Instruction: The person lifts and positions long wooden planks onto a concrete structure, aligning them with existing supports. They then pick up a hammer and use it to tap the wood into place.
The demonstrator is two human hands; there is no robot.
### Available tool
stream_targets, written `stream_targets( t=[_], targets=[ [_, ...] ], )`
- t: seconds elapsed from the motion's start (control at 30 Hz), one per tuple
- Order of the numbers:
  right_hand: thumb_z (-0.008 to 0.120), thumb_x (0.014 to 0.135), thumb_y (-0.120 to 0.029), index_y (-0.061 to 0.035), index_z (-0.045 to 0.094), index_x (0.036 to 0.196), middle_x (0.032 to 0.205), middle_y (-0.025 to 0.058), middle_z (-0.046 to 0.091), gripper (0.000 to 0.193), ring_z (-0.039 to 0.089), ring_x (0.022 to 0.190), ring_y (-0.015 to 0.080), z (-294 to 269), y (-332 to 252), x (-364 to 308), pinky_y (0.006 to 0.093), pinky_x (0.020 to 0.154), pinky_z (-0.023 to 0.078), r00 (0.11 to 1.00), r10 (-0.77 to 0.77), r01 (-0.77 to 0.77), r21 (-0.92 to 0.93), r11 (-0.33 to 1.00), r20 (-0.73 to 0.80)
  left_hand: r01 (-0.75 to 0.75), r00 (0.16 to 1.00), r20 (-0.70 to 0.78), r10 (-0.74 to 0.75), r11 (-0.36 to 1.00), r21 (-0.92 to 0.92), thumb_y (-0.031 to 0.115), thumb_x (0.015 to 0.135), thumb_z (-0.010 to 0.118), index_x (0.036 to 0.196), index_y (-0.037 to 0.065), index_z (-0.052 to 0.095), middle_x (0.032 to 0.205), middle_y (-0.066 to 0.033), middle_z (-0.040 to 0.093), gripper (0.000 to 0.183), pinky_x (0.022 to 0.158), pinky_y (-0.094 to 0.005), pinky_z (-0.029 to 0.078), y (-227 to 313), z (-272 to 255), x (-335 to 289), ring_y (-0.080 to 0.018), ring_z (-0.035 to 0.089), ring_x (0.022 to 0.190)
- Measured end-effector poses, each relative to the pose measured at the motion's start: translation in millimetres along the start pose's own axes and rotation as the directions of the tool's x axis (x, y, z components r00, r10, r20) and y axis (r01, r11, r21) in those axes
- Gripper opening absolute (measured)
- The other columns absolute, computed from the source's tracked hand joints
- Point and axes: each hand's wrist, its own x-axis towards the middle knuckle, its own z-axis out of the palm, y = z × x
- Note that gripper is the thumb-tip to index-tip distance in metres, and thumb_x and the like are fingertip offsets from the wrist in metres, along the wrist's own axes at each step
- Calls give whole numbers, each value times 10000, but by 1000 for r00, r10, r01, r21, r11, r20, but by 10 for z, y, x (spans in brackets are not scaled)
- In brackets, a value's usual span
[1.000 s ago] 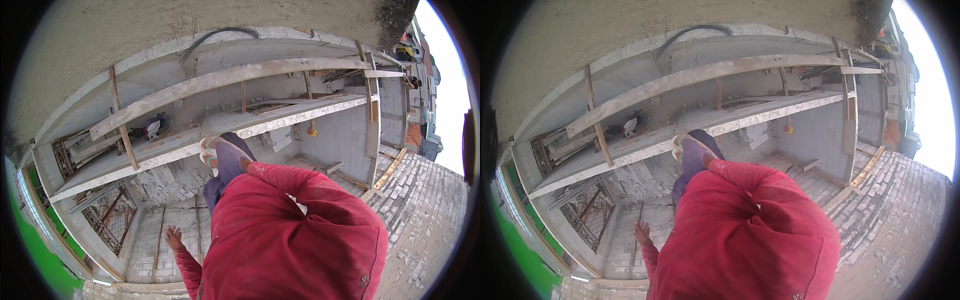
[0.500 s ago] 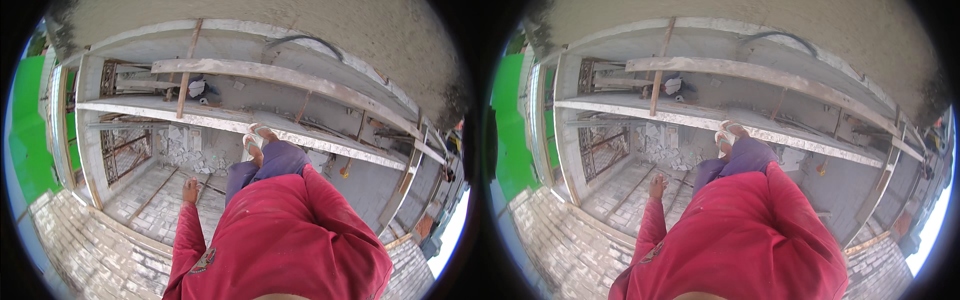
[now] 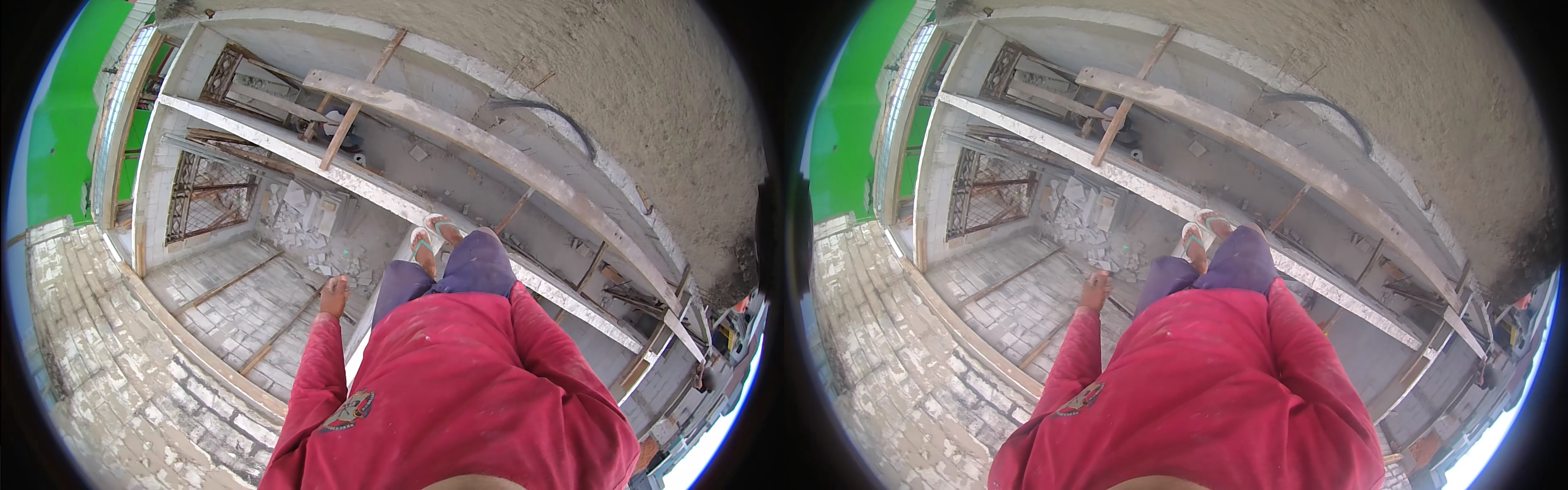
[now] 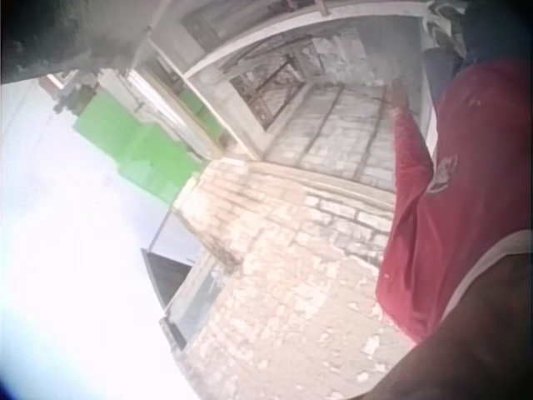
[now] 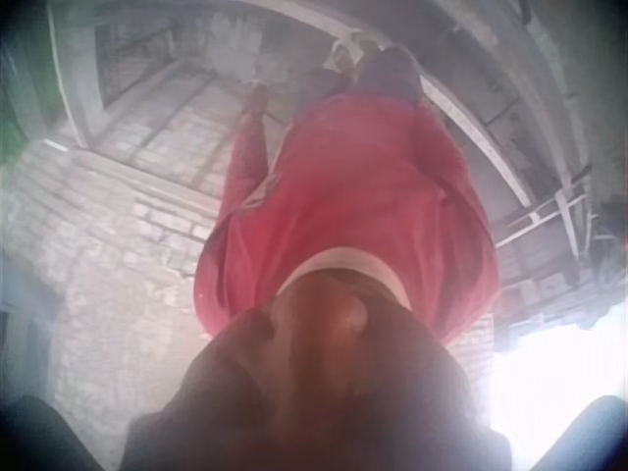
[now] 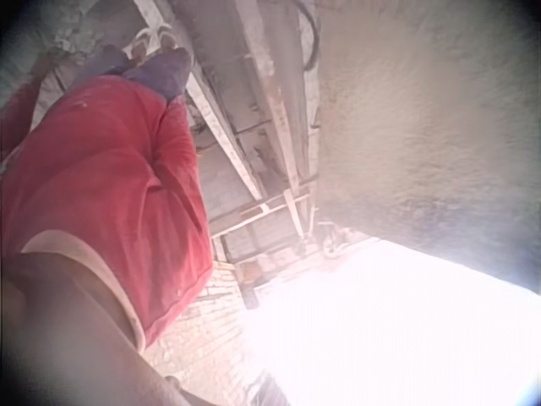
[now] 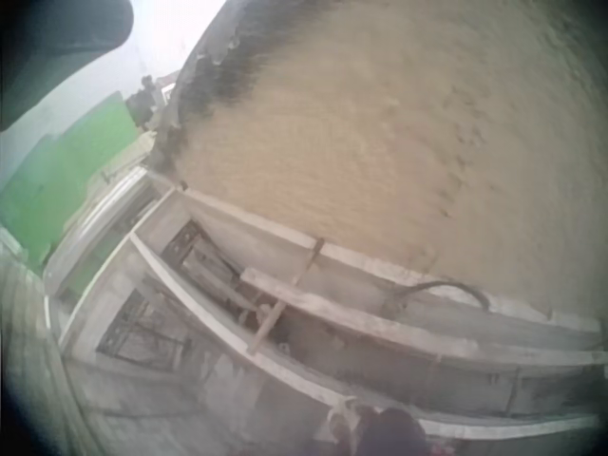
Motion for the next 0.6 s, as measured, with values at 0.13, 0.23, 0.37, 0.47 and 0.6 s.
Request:
stream_targets(
  t=[0.13, 0.23, 0.37, 0.47, 0.6],
  targets=[
    [459, 925, -101, 121, 496, 1215, 1181, 324, 561, 367, 572, 1121, 392, 76, 479, -521, 443, 966, 446, 986, 151, -152, -14, 988, -66, 33, 999, 7, -33, 999, 32, 383, 944, 632, 1217, 53, 582, 1020, -113, 681, 431, 620, -279, 479, -107, 27, 24, -175, 669, 780],
    [461, 924, -100, 118, 501, 1210, 1174, 321, 565, 361, 575, 1114, 390, 147, 735, -887, 441, 960, 448, 958, 262, -263, 5, 965, -114, 24, 999, 29, -24, 999, 22, 403, 944, 629, 1217, 45, 580, 1026, -118, 680, 453, 627, -287, 486, -139, 35, 114, -179, 672, 779],
    [463, 923, -99, 113, 508, 1203, 1165, 316, 569, 354, 579, 1104, 386, 238, 875, -1165, 439, 952, 450, 924, 351, -351, 25, 936, -150, -2, 999, 34, 3, 1000, -25, 420, 948, 621, 1209, 28, 579, 1032, -128, 677, 472, 632, -298, 503, -227, 4, 240, -193, 675, 781],
    [464, 922, -98, 109, 513, 1199, 1158, 312, 572, 349, 581, 1096, 383, 315, 930, -1322, 437, 947, 451, 901, 393, -389, 64, 919, -184, -1, 998, 63, 2, 1000, -13, 423, 951, 616, 1209, 19, 569, 1026, -133, 673, 481, 644, -305, 520, -155, 3, 380, -202, 678, 795],
    [466, 921, -97, 104, 520, 1192, 1149, 308, 577, 342, 585, 1086, 380, 383, 893, -1323, 435, 939, 453, 887, 405, -389, 111, 914, -221, 2, 994, 105, 4, 999, -53, 416, 954, 614, 1204, 22, 550, 1011, -127, 664, 472, 647, -298, 529, -55, -21, 488, -205, 679, 812]
  ],
)
